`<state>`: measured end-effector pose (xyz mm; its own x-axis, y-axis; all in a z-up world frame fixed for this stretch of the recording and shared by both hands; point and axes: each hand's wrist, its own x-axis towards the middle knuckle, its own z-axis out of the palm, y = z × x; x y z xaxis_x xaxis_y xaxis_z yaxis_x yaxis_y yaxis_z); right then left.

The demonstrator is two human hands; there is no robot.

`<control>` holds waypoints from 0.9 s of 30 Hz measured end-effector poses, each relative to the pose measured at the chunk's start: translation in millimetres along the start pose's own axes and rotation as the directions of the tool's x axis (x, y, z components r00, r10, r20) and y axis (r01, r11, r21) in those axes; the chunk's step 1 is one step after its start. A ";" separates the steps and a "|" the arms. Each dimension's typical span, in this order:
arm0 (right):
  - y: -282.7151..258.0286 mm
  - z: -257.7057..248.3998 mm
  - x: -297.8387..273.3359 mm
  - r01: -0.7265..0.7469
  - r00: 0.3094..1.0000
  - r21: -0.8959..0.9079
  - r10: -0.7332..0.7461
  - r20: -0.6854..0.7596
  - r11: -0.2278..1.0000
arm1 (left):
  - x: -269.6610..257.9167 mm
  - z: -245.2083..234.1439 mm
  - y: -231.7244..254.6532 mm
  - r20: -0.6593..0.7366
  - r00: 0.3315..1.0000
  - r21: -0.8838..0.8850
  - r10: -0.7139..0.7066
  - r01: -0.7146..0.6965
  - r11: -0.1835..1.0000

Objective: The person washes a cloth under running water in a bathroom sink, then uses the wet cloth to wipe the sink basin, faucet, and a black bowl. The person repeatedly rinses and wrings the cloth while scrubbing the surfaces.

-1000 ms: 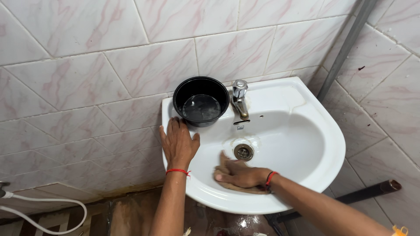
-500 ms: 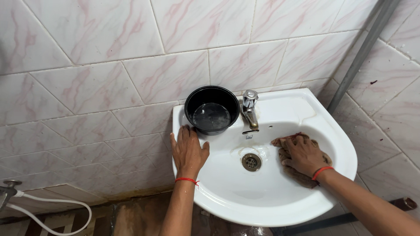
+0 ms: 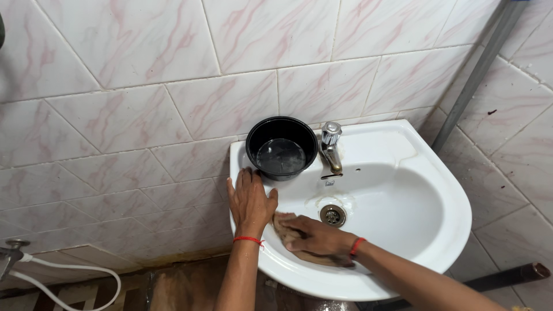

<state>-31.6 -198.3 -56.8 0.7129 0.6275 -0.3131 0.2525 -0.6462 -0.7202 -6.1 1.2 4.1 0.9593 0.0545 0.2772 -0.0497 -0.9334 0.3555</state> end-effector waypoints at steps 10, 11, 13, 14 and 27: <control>50.4 -21.5 -3.5 -0.220 0.952 -0.484 0.077 -0.297 0.847 | 1.8 3.2 1.0 -0.016 1.000 -0.009 -0.015 0.015 1.000; 50.2 -16.3 -1.6 -0.137 0.973 -0.397 0.048 -0.226 0.908 | 0.3 2.4 0.7 -0.016 1.000 -0.012 -0.015 0.014 1.000; 41.5 -6.2 4.3 0.025 0.994 -0.202 -0.046 -0.100 0.979 | 0.3 0.4 1.2 -0.004 1.000 -0.009 -0.018 0.018 1.000; 36.7 -3.9 5.9 0.029 0.993 -0.178 -0.048 -0.105 0.984 | 1.9 -0.5 2.4 0.001 1.000 -0.009 -0.020 0.020 1.000; 3.9 -9.0 -31.9 -0.097 0.969 0.140 0.062 0.238 0.985 | 4.4 -4.6 1.5 -0.078 0.996 -0.084 -0.039 0.032 0.996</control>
<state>-47.5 -224.8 -44.0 0.5505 0.6718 -0.4956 0.0879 -0.6370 -0.7658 -3.2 1.7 9.9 0.9359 0.1182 0.3319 -0.0418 -0.8981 0.4378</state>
